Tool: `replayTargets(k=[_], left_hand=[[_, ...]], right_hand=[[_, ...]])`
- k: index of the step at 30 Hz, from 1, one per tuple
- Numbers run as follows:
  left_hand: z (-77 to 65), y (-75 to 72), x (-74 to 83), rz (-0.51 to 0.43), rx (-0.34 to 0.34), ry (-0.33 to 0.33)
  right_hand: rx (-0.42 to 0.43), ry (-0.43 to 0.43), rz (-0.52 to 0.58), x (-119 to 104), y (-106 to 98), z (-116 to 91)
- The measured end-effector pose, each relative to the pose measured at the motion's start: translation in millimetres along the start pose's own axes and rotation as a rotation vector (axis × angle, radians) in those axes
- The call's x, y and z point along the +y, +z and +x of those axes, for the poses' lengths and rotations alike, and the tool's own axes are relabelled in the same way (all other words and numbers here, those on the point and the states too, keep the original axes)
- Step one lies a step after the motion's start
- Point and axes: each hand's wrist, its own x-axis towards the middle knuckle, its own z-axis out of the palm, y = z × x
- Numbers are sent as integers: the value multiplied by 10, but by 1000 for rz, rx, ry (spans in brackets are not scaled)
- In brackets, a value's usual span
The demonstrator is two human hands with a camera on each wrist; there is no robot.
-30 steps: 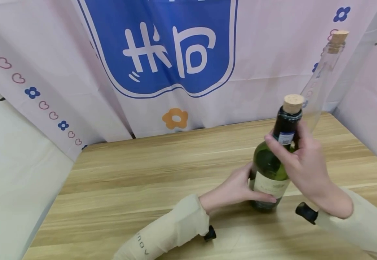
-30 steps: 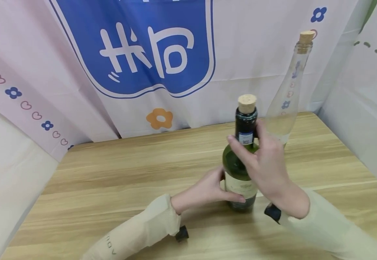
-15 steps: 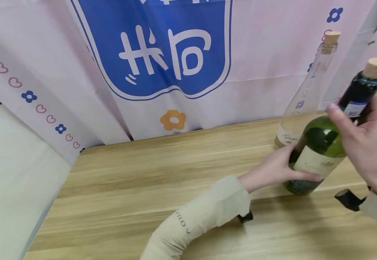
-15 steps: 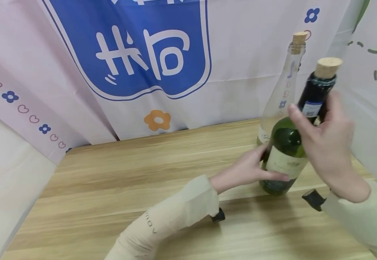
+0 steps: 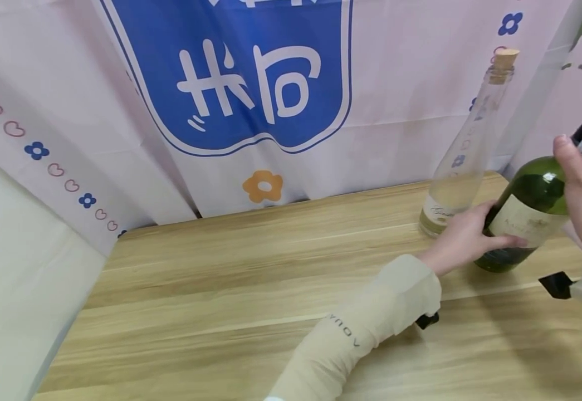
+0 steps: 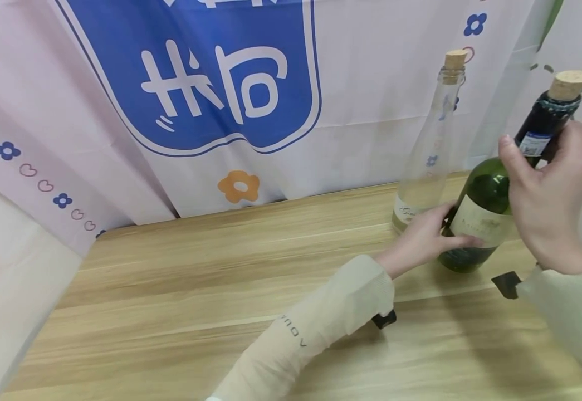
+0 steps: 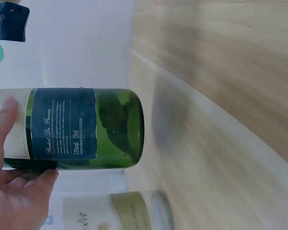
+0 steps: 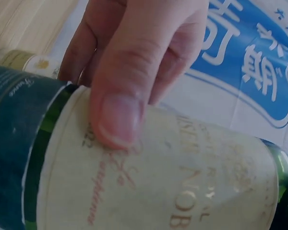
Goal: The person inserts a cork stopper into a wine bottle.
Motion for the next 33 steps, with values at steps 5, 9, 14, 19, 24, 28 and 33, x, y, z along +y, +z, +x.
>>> replayTargets(k=[5, 9, 14, 19, 24, 28, 33], left_hand=[[103, 113, 21, 63, 40, -25], [153, 173, 18, 83, 56, -39], [187, 202, -48, 75, 71, -81], [201, 216, -130, 120, 71, -96], [123, 191, -222, 156, 25, -118], [-69, -15, -309, 165, -90, -55], [-468, -482, -482, -34, -142, 48]], right_hand=[[10, 90, 40, 159, 35, 35], [-2, 202, 51, 267, 49, 62], [-85, 236, 30, 336, 113, 62], [-83, 257, 24, 353, 210, 66], [-165, 324, -19, 325, 182, 98], [-178, 362, -114, 222, 118, 66], [-34, 222, -268, -111, 79, -94]])
